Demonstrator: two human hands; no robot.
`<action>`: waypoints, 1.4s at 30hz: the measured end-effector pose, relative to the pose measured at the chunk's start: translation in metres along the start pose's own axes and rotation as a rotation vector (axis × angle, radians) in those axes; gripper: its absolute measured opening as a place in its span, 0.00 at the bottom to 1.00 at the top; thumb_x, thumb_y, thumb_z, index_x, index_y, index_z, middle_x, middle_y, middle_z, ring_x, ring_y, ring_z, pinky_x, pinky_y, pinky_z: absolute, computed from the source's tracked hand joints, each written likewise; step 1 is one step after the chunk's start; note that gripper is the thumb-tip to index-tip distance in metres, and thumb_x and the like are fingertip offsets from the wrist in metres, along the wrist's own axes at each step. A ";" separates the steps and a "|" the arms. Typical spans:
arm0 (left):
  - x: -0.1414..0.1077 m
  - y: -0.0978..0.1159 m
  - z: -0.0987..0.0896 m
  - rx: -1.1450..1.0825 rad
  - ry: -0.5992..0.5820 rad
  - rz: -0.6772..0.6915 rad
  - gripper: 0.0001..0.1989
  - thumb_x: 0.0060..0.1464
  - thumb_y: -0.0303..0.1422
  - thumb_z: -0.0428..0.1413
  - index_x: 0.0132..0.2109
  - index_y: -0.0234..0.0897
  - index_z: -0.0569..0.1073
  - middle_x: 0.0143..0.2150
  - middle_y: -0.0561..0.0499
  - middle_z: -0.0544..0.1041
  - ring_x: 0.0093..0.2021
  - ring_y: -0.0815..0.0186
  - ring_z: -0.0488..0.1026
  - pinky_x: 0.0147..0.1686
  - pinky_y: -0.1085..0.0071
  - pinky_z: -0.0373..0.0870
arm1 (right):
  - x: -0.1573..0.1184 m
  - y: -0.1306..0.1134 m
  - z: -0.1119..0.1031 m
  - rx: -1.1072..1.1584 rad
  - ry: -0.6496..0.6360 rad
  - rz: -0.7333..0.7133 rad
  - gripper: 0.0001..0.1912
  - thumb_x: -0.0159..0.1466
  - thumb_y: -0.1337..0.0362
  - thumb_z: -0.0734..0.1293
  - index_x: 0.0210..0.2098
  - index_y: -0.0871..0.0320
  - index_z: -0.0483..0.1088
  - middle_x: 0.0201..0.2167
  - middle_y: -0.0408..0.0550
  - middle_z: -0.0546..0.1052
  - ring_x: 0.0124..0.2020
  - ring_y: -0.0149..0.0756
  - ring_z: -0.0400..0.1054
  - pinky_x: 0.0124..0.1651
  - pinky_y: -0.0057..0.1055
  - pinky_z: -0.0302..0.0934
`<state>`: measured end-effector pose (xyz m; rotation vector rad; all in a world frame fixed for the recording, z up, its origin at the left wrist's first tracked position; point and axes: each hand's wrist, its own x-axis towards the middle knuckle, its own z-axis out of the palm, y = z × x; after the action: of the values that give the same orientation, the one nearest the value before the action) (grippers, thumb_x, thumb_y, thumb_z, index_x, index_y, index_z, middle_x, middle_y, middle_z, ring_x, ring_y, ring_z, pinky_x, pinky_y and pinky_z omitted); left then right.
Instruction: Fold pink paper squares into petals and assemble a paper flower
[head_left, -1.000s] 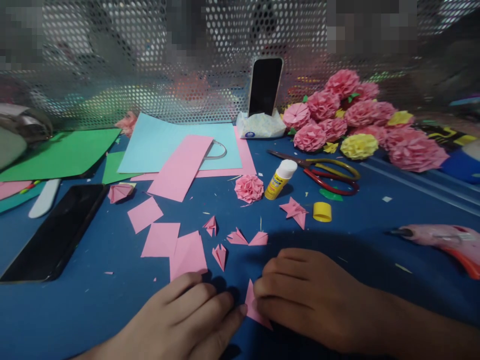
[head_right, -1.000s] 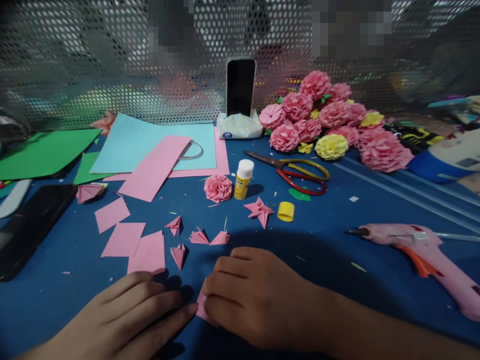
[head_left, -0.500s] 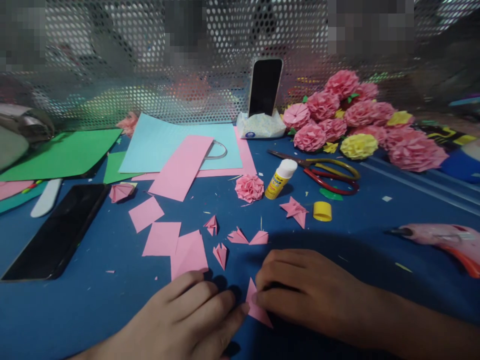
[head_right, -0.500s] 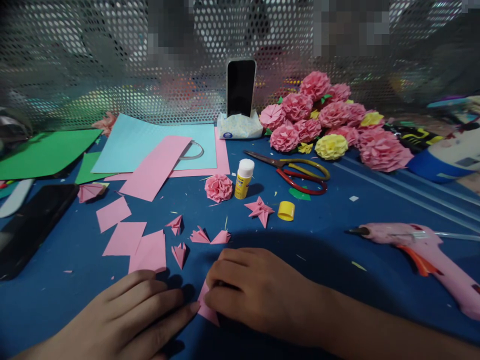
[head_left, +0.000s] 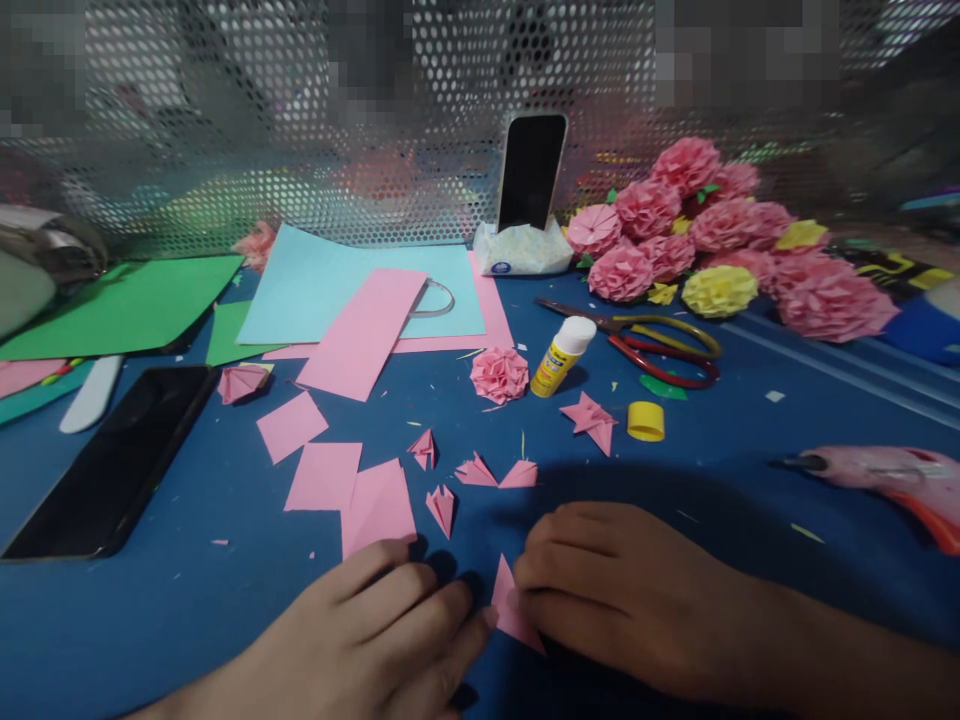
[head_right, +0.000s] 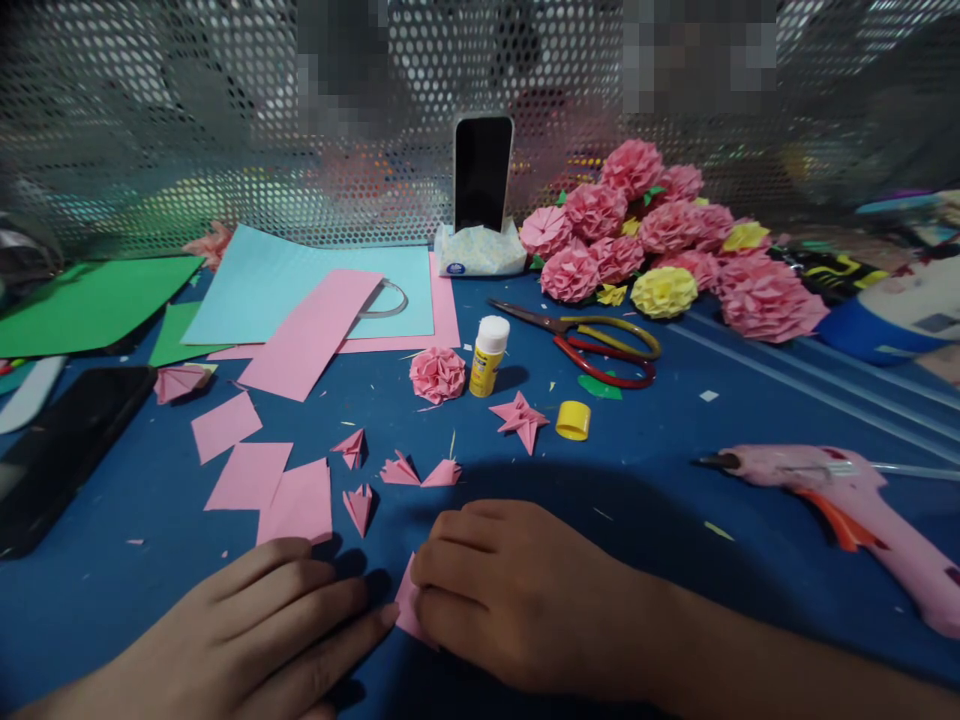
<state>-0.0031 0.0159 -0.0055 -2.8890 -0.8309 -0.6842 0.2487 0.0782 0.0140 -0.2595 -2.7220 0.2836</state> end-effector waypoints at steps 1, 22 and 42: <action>0.000 0.000 0.000 0.004 -0.001 0.009 0.19 0.73 0.36 0.42 0.52 0.38 0.76 0.44 0.53 0.79 0.42 0.66 0.71 0.53 0.66 0.61 | 0.000 0.001 0.000 -0.005 -0.007 0.000 0.21 0.76 0.70 0.52 0.35 0.61 0.73 0.36 0.46 0.77 0.37 0.31 0.67 0.43 0.32 0.65; -0.001 -0.003 -0.001 -0.177 0.007 -0.011 0.19 0.72 0.36 0.41 0.54 0.35 0.75 0.46 0.45 0.76 0.41 0.60 0.70 0.44 0.62 0.66 | 0.000 0.001 -0.001 -0.072 -0.018 -0.095 0.20 0.75 0.72 0.52 0.39 0.63 0.74 0.37 0.47 0.78 0.38 0.34 0.68 0.43 0.33 0.64; 0.005 -0.004 -0.015 -0.110 -0.024 0.017 0.19 0.72 0.33 0.42 0.51 0.31 0.76 0.45 0.48 0.80 0.41 0.62 0.74 0.51 0.63 0.65 | 0.000 0.007 0.001 -0.046 -0.041 -0.137 0.16 0.74 0.72 0.55 0.38 0.64 0.74 0.36 0.48 0.77 0.39 0.33 0.67 0.42 0.32 0.64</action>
<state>-0.0074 0.0187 0.0099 -3.0032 -0.7946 -0.7170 0.2497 0.0843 0.0115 -0.0794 -2.7733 0.1901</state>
